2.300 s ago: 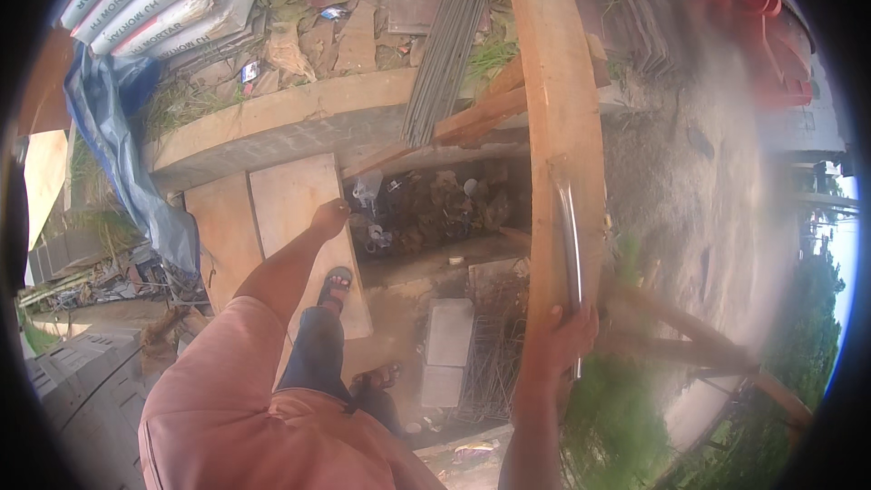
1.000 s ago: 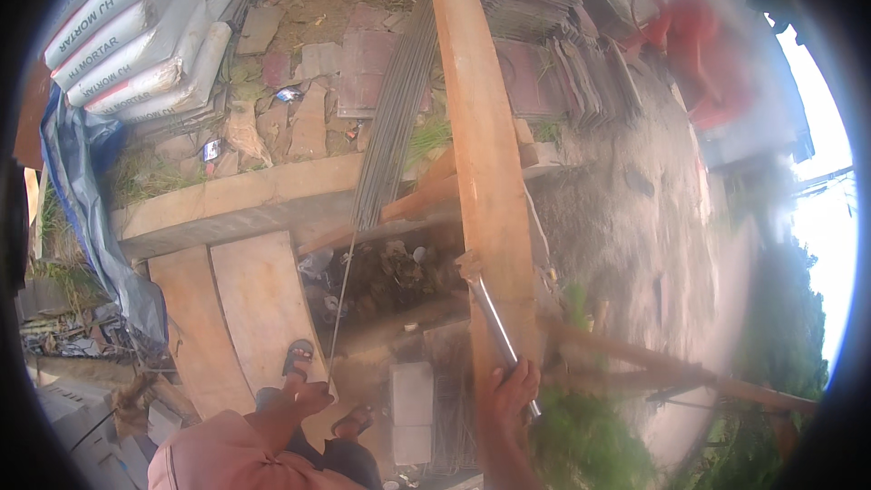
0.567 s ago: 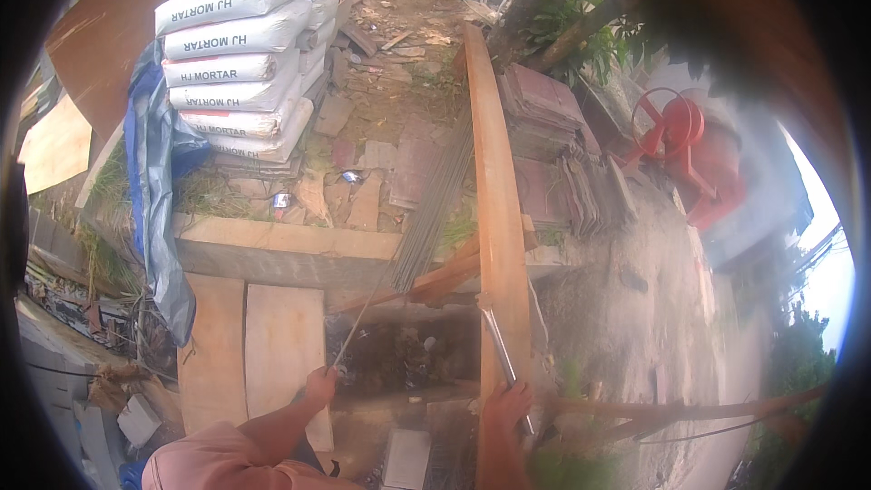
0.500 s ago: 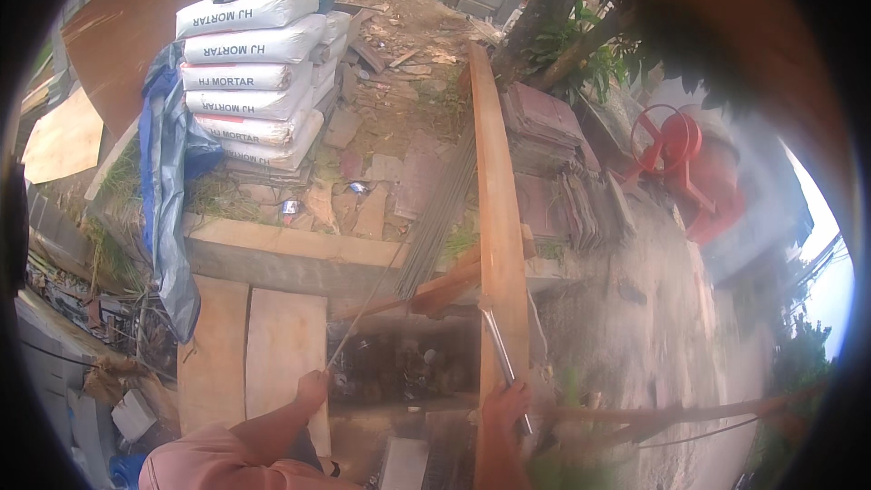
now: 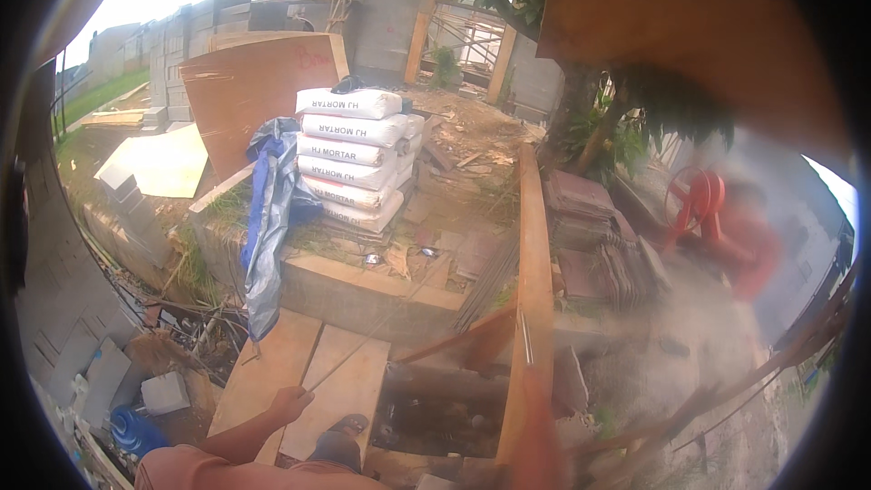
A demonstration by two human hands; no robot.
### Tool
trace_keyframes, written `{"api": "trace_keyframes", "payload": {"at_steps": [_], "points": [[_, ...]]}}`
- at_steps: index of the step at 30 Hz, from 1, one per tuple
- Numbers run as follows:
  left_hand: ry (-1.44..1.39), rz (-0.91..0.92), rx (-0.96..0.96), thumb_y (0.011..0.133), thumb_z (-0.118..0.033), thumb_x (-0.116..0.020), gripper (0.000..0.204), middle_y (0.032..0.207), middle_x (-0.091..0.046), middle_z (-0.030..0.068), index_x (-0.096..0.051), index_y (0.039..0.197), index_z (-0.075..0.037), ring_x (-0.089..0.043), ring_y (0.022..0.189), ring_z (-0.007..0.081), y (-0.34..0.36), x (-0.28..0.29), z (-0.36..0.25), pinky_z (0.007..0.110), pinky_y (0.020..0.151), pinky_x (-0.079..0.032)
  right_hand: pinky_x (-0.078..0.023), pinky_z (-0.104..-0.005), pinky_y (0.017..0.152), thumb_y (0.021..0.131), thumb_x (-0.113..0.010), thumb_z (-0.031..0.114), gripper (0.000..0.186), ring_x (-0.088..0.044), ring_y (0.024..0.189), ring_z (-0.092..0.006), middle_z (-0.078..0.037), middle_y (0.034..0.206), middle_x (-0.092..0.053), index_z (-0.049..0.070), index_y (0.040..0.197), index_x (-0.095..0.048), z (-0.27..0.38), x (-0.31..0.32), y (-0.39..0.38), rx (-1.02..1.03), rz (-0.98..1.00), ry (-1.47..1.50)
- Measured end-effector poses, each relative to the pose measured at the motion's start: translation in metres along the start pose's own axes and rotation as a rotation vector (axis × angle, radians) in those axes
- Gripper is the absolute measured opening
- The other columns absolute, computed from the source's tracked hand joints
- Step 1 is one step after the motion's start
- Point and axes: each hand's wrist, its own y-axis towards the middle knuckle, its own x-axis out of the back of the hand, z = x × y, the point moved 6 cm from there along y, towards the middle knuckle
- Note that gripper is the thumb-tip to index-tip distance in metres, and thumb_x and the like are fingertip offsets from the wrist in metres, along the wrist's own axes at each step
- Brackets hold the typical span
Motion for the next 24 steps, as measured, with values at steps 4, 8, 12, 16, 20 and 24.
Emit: {"api": "trace_keyframes", "payload": {"at_steps": [4,8,12,16,20,24], "points": [[-0.028,0.098,0.054,0.089,-0.039,-0.058,0.044,0.086,-0.066,0.0248,-0.068,0.091,0.004,-0.065,0.084,0.0374,-0.014,-0.001,-0.041,0.045,0.077,-0.048,-0.038,-0.0345,0.041,0.093,-0.053,0.039,0.035,-0.047,0.043,-0.0162,-0.002,0.057,-0.047,0.006,0.08,-0.056,0.076,0.008,-0.131,-0.32,0.248,0.592],[-0.263,0.42,0.277,0.092,-0.034,-0.057,0.034,0.066,-0.057,0.0099,-0.065,0.095,-0.001,-0.051,0.056,0.0171,-0.013,-0.05,-0.098,0.035,0.05,-0.04,-0.036,-0.0307,0.041,0.093,-0.057,0.034,0.031,-0.045,0.043,-0.0136,-0.002,0.057,-0.046,0.004,0.083,-0.054,0.052,0.037,-0.264,-0.344,0.235,0.821],[-0.657,0.594,0.406,0.094,-0.028,-0.058,0.027,0.062,-0.047,0.0023,-0.058,0.109,-0.006,-0.034,0.045,0.0079,-0.028,-0.094,-0.114,0.027,0.038,-0.024,-0.042,-0.0351,0.05,0.089,-0.063,0.025,0.024,-0.05,0.055,-0.0172,-0.005,0.064,-0.052,0.002,0.087,-0.058,-0.017,0.036,-0.377,-0.381,0.286,0.628],[-0.913,0.738,0.444,0.095,-0.025,-0.057,0.024,0.071,-0.053,0.0036,-0.055,0.111,-0.007,-0.037,0.048,0.0087,-0.023,-0.12,-0.127,0.026,0.042,-0.029,-0.042,-0.0354,0.052,0.086,-0.067,0.022,0.023,-0.052,0.058,-0.0166,-0.005,0.066,-0.054,0.0,0.088,-0.059,-0.031,0.086,-0.482,-0.498,0.217,0.413],[-0.891,0.819,0.4,0.097,-0.025,-0.054,0.02,0.085,-0.063,0.0067,-0.057,0.106,-0.007,-0.054,0.062,0.0146,-0.029,-0.15,-0.188,0.029,0.056,-0.045,-0.04,-0.0314,0.048,0.081,-0.07,0.015,0.021,-0.049,0.054,-0.0109,-0.003,0.062,-0.054,-0.002,0.086,-0.059,-0.033,0.108,-0.52,-0.479,0.014,0.409],[-0.806,1.02,0.319,0.099,-0.024,-0.05,0.021,0.09,-0.065,0.0087,-0.057,0.107,-0.006,-0.064,0.076,0.0202,-0.069,-0.217,-0.251,0.035,0.067,-0.054,-0.037,-0.0292,0.047,0.082,-0.069,0.011,0.016,-0.048,0.053,-0.0085,-0.002,0.062,-0.054,0.0,0.086,-0.058,-0.019,0.114,-0.516,-0.624,-0.127,0.61]]}}
